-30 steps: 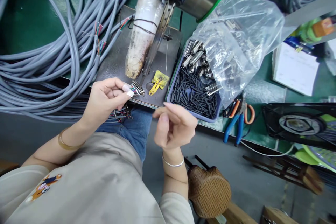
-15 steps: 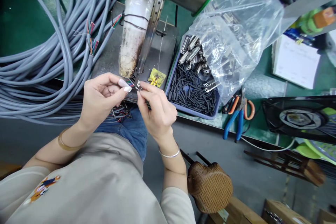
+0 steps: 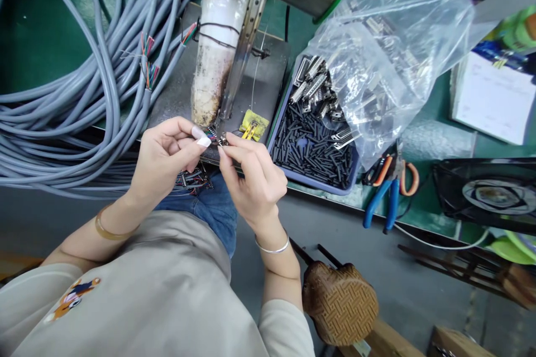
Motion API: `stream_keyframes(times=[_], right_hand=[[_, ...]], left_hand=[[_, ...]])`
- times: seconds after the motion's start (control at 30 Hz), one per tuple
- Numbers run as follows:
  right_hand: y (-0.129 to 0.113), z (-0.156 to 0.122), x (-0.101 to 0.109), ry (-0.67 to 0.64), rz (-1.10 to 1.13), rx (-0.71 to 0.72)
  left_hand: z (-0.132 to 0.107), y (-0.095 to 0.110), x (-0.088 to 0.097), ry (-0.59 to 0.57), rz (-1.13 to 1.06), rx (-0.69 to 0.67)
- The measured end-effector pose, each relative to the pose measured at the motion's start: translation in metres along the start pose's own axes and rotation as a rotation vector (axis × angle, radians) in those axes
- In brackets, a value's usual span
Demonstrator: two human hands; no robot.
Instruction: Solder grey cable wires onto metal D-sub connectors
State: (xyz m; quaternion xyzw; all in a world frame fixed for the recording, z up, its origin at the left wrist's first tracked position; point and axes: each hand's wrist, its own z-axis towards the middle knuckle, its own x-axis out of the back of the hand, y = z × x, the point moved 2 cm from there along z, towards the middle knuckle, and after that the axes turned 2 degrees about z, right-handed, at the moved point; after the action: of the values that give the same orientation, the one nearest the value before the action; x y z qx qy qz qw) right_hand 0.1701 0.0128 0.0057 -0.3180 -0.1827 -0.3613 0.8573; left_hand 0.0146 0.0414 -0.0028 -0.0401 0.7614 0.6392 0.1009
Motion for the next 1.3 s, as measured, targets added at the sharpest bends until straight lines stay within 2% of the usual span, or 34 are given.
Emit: stream_keyframes(times=[0.13, 0.3, 0.43, 0.6, 0.83, 0.97, 1.17, 1.3], right_hand=[[-0.002, 0.001, 0.001, 0.027, -0.031, 0.024], [-0.001, -0.001, -0.002, 0.011, -0.01, 0.002], [0.001, -0.004, -0.002, 0.014, 0.014, 0.004], [0.001, -0.004, -0.004, 0.019, 0.024, 0.006], [-0.003, 0.002, -0.002, 0.043, 0.004, -0.004], [-0.003, 0.0, 0.0, 0.012, -0.006, 0.007], [-0.002, -0.009, 0.002, -0.021, -0.046, 0.065], [0.002, -0.016, 0.003, -0.01, -0.021, 0.073]], left_hand=[[0.0, 0.002, -0.001, -0.008, -0.016, -0.016], [0.001, 0.001, 0.0, -0.017, -0.093, 0.041], [0.0, 0.001, 0.001, -0.019, -0.018, 0.047], [-0.001, 0.003, -0.001, 0.045, 0.049, -0.02], [0.0, 0.01, -0.003, 0.056, 0.084, -0.074], [0.0, 0.008, -0.002, 0.027, 0.063, -0.074], [0.0, 0.004, -0.001, -0.012, 0.043, -0.003], [-0.002, 0.003, -0.003, -0.01, 0.078, -0.056]])
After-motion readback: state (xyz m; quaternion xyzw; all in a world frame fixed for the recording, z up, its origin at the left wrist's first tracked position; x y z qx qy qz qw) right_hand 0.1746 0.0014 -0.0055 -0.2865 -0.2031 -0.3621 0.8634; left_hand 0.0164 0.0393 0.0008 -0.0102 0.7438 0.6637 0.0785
